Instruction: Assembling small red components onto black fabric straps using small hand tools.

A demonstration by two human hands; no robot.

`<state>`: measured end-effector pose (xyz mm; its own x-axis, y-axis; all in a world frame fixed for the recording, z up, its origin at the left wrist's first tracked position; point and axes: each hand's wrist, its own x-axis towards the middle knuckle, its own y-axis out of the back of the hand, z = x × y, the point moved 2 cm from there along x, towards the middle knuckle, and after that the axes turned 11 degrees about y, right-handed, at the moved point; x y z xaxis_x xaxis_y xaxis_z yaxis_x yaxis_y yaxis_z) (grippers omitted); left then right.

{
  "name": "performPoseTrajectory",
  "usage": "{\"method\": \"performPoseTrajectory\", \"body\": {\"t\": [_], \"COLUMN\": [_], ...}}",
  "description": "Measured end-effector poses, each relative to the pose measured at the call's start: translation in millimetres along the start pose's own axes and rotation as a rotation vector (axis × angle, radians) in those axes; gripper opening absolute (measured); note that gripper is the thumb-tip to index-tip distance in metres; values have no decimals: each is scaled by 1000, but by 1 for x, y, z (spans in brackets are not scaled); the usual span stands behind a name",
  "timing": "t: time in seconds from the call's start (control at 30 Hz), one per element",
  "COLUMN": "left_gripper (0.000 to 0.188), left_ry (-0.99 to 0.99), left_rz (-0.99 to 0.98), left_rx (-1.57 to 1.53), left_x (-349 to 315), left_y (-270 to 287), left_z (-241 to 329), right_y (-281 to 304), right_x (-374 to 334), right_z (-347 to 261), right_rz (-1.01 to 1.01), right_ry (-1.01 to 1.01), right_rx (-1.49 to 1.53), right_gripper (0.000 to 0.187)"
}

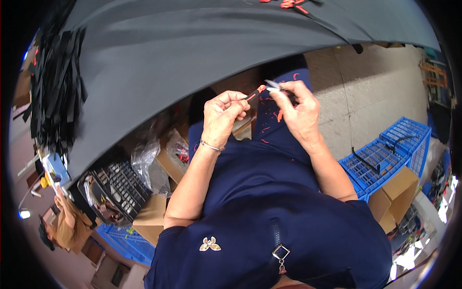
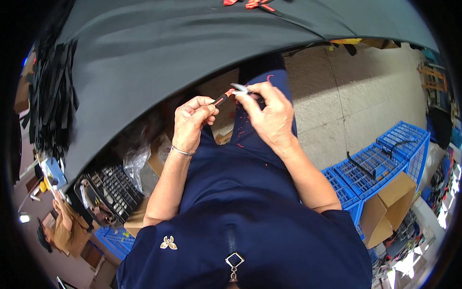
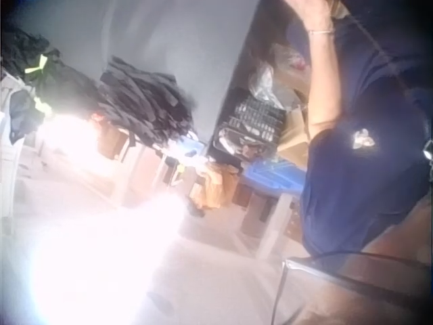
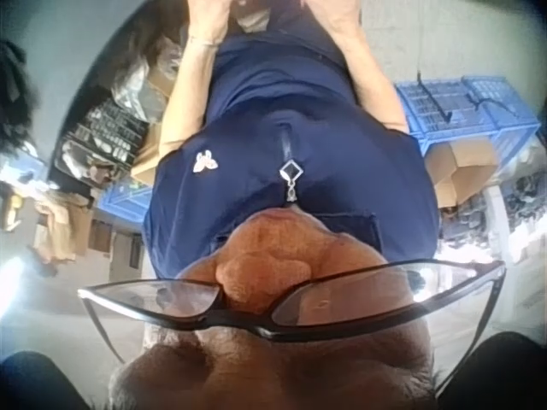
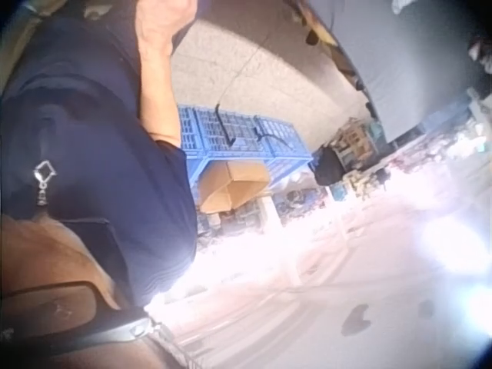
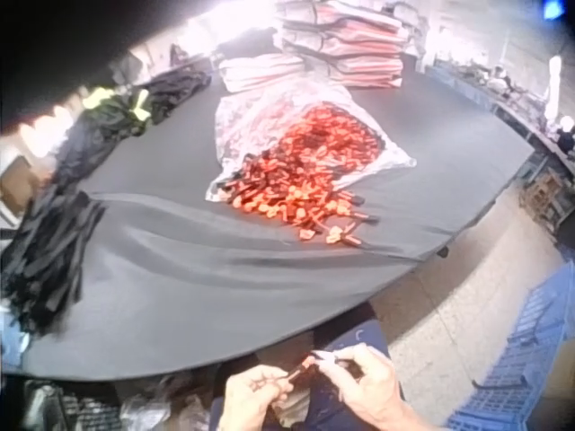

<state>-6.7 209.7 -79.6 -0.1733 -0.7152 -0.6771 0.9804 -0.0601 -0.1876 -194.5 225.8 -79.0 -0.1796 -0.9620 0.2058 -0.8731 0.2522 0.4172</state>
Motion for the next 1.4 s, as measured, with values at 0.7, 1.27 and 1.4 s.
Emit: {"method": "performPoseTrajectory", "body": {"t": [0.7,1.27,1.4], "left_gripper": [26,19,20], "left_ry": [318,-478,-990], "left_rz": [1162,592,417], "left_rx": [-690,270,617], "left_x": [-121,-66,-46], "left_y": [289,105,42], "left_z": [-285,-29,63], "right_y": [-21,-14,-9], "right_x": [2,14,20], "right_z": [15,13,5], "right_rz": [-61,8,28], "right_ry": [97,83,150], "right_rx": [-106,-165,-250], "right_gripper": [19,19,21]}}
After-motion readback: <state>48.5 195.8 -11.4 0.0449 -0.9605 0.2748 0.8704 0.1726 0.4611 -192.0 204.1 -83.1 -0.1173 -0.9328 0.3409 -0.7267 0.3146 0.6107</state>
